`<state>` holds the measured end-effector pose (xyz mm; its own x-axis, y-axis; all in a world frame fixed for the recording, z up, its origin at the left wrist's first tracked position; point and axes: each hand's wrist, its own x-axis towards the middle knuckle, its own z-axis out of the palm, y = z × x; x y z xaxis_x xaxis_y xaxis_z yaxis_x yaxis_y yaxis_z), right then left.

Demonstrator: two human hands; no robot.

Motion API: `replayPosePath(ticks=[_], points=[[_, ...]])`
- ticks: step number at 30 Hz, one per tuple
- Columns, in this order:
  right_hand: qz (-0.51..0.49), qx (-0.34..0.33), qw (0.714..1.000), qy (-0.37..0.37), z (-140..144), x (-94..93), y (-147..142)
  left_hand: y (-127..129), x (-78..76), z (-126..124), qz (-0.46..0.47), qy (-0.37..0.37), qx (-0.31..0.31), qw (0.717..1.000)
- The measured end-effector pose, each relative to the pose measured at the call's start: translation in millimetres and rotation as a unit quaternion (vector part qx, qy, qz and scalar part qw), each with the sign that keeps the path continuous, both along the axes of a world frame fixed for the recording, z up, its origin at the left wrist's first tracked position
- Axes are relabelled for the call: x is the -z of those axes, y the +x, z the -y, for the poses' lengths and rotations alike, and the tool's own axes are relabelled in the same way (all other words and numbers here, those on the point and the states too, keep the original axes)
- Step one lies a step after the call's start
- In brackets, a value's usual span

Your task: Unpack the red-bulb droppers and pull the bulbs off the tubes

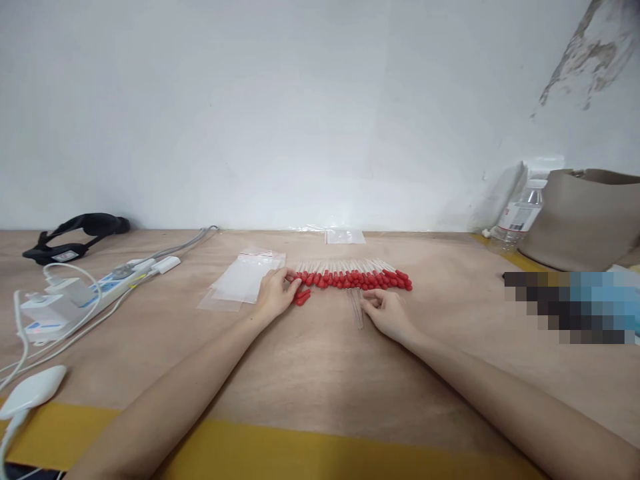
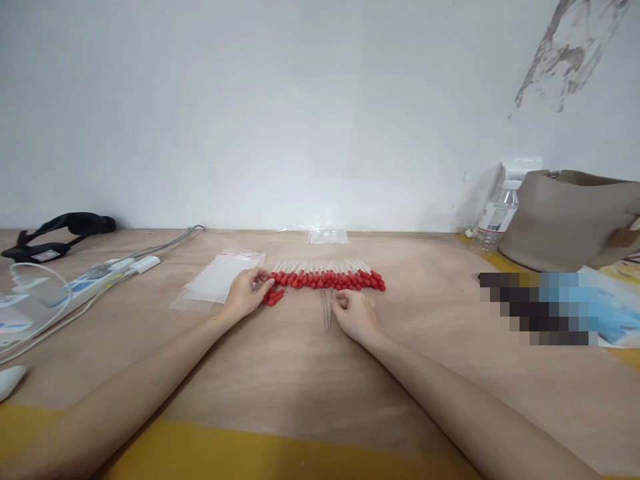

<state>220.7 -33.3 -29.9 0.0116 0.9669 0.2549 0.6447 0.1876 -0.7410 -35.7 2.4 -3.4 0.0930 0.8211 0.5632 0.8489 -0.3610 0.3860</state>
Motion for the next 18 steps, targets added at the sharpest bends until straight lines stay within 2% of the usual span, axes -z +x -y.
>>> replayPosePath(ticks=[5,9,11,14,16,18], points=[[-0.027,-0.009,0.999,0.017,-4.2,8.7,2.8,-2.3,-1.6,5.0,0.067,0.048,-0.050,0.995],[-0.057,-0.020,0.996,0.063,-0.6,7.0,5.5,-5.6,-6.0,16.1,0.140,0.068,-0.036,0.987],[-0.057,-0.013,0.992,0.115,4.3,1.8,7.9,-2.6,-6.4,24.4,0.183,0.051,-0.003,0.982],[0.010,-0.016,0.974,0.226,13.6,-8.2,13.1,10.2,-2.6,37.9,0.237,-0.018,0.093,0.967],[0.091,-0.048,0.954,0.281,18.9,-13.3,16.4,21.6,1.4,46.1,0.230,-0.055,0.164,0.958],[0.170,-0.091,0.933,0.305,22.3,-15.6,18.1,31.5,4.8,52.5,0.200,-0.068,0.214,0.954]])
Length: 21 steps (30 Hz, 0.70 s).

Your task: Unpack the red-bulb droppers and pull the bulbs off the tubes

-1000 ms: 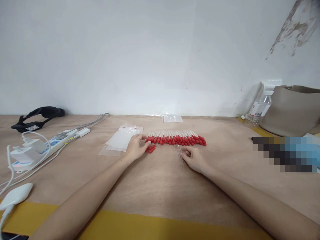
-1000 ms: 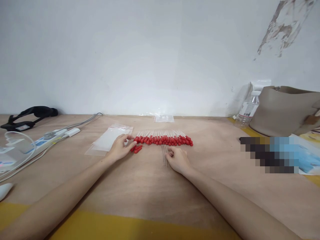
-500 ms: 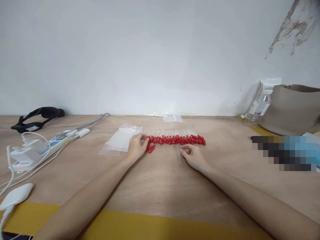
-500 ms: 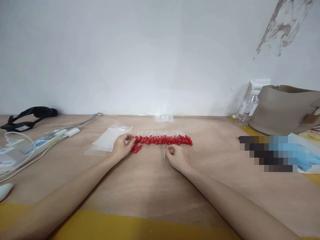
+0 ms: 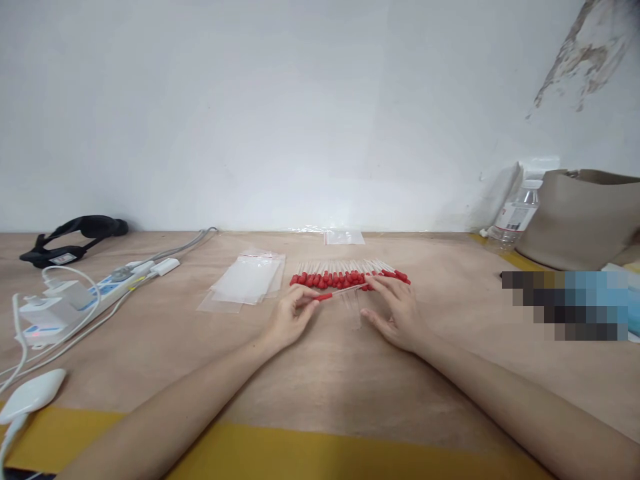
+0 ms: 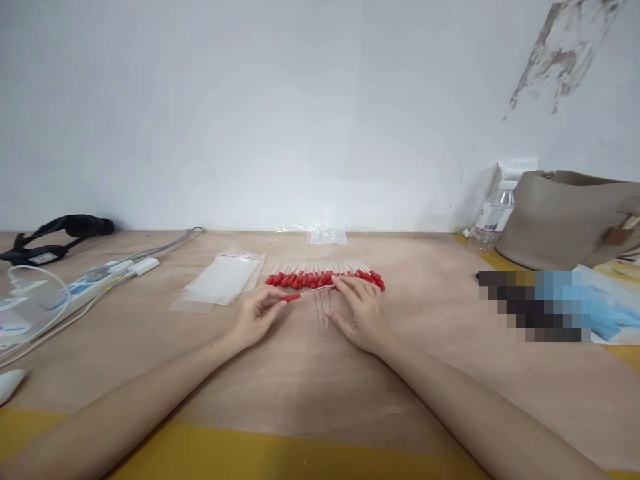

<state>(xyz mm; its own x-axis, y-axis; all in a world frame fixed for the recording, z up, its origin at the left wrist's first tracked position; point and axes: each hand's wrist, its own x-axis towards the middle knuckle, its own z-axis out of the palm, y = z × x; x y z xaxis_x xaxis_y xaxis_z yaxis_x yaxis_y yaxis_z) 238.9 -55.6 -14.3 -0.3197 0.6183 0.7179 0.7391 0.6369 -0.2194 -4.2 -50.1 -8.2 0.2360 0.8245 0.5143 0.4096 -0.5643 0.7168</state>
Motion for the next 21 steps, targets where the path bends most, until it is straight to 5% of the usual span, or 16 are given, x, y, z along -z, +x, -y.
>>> replayPosePath(ticks=[6,21], points=[[0.107,-0.029,0.994,-0.007,0.6,3.0,-5.3,8.5,0.3,6.6,-0.076,0.037,0.059,0.995],[0.111,-0.105,0.988,-0.034,9.9,4.2,-18.1,20.6,-1.2,10.6,-0.298,0.160,0.084,0.937]])
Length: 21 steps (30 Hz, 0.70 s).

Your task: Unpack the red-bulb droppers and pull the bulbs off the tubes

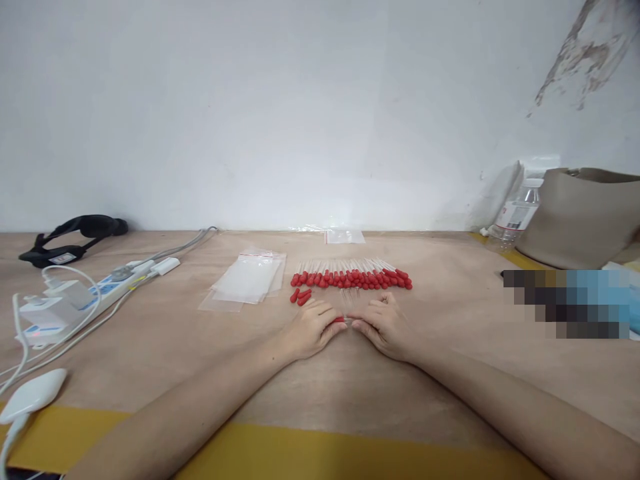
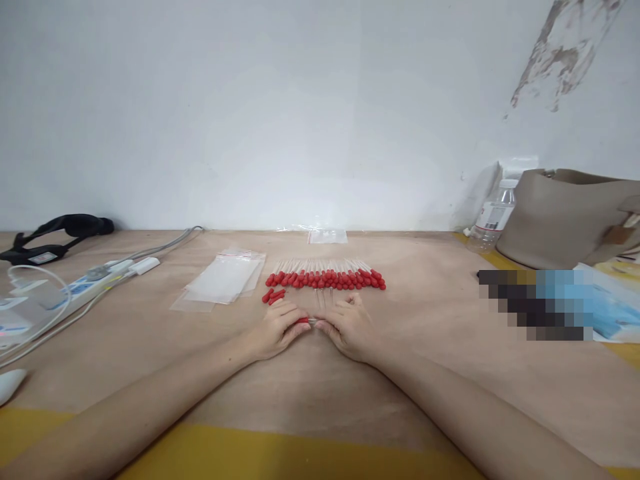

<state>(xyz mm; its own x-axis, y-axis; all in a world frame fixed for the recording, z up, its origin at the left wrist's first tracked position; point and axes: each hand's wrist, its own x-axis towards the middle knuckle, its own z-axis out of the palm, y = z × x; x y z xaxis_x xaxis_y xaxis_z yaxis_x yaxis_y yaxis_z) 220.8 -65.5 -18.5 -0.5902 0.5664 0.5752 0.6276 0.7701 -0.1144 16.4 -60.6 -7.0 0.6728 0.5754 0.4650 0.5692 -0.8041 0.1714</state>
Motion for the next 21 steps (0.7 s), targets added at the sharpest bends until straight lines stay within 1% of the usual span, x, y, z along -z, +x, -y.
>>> replayPosePath(ticks=[4,6,9,16,19,21], points=[[0.000,-0.020,1.000,0.024,-0.8,-0.3,2.0,-0.1,-7.3,2.9,-0.066,0.046,-0.004,0.997],[0.006,-0.023,0.999,0.040,-0.8,-0.7,3.4,-0.6,-10.4,3.9,-0.091,0.054,-0.003,0.994],[0.017,-0.024,0.997,0.066,0.2,-1.1,5.0,-1.7,-12.6,5.0,-0.103,0.039,0.002,0.994],[0.021,-0.031,0.994,0.106,4.3,0.9,5.8,-2.6,-12.6,6.7,-0.080,-0.014,0.025,0.996],[0.027,-0.027,0.994,0.104,1.9,1.9,13.4,-11.3,-10.0,4.3,-0.066,-0.038,0.024,0.997],[0.017,0.000,0.996,0.087,-1.5,1.4,21.9,-21.4,-8.7,2.2,-0.049,-0.045,0.002,0.998]])
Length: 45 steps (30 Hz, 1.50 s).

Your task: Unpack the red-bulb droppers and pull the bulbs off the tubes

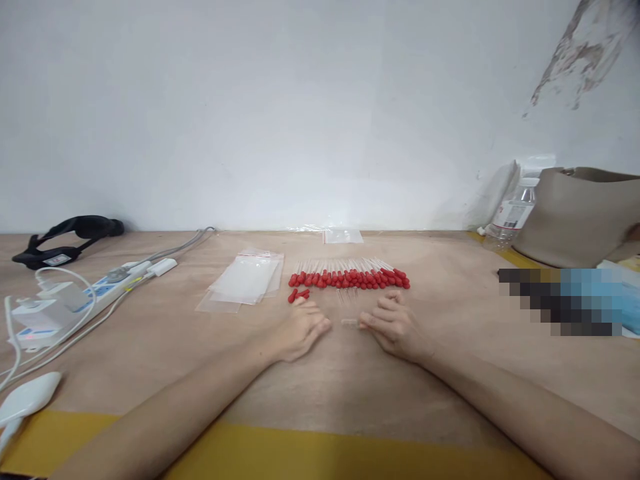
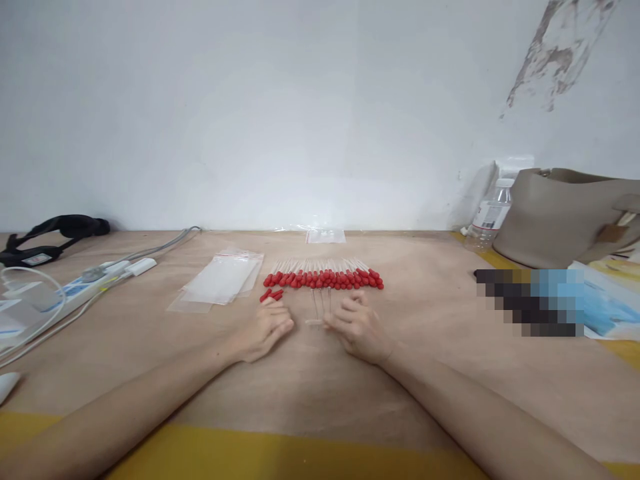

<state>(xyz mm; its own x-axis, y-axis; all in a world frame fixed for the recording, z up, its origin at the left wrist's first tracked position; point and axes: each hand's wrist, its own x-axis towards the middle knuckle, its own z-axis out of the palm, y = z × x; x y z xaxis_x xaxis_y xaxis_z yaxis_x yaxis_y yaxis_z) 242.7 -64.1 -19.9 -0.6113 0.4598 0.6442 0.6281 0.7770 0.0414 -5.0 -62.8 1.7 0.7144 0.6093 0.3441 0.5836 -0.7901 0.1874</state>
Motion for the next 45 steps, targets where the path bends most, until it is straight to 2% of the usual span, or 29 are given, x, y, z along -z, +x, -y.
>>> replayPosePath(ticks=[3,6,9,11,13,17,24,33,42,45], points=[[-0.055,0.059,0.996,-0.045,-5.2,-1.9,10.5,-13.6,-3.3,-2.6,0.029,-0.007,-0.052,0.998],[-0.096,0.104,0.986,-0.090,-8.7,-2.5,12.8,-20.8,-14.2,-6.2,0.083,-0.029,-0.104,0.991],[-0.116,0.158,0.973,-0.121,-11.5,-0.5,10.2,-30.3,-25.4,-15.2,0.144,-0.035,-0.204,0.968],[-0.122,0.185,0.966,-0.135,-13.4,1.0,7.6,-40.7,-28.2,-23.6,0.142,-0.052,-0.280,0.948],[-0.114,0.194,0.965,-0.137,-15.2,2.0,4.3,-51.6,-26.6,-31.9,0.119,-0.084,-0.325,0.934],[-0.084,0.195,0.972,-0.102,-18.0,2.9,-3.6,-61.6,-17.0,-43.8,0.105,-0.113,-0.330,0.931],[-0.090,0.165,0.979,-0.083,-15.0,4.1,-12.8,-53.3,-10.5,-48.8,0.101,-0.132,-0.325,0.931],[-0.066,0.140,0.985,-0.075,-9.0,1.6,-15.6,-48.1,-15.5,-51.7,0.096,-0.010,-0.337,0.937],[-0.028,0.146,0.984,-0.093,-5.2,-3.5,-16.0,-39.1,-9.5,-67.7,0.103,-0.049,-0.360,0.926],[-0.026,0.146,0.984,-0.095,-4.4,-4.4,-15.7,-38.3,-6.2,-69.3,0.133,-0.062,-0.372,0.916]])
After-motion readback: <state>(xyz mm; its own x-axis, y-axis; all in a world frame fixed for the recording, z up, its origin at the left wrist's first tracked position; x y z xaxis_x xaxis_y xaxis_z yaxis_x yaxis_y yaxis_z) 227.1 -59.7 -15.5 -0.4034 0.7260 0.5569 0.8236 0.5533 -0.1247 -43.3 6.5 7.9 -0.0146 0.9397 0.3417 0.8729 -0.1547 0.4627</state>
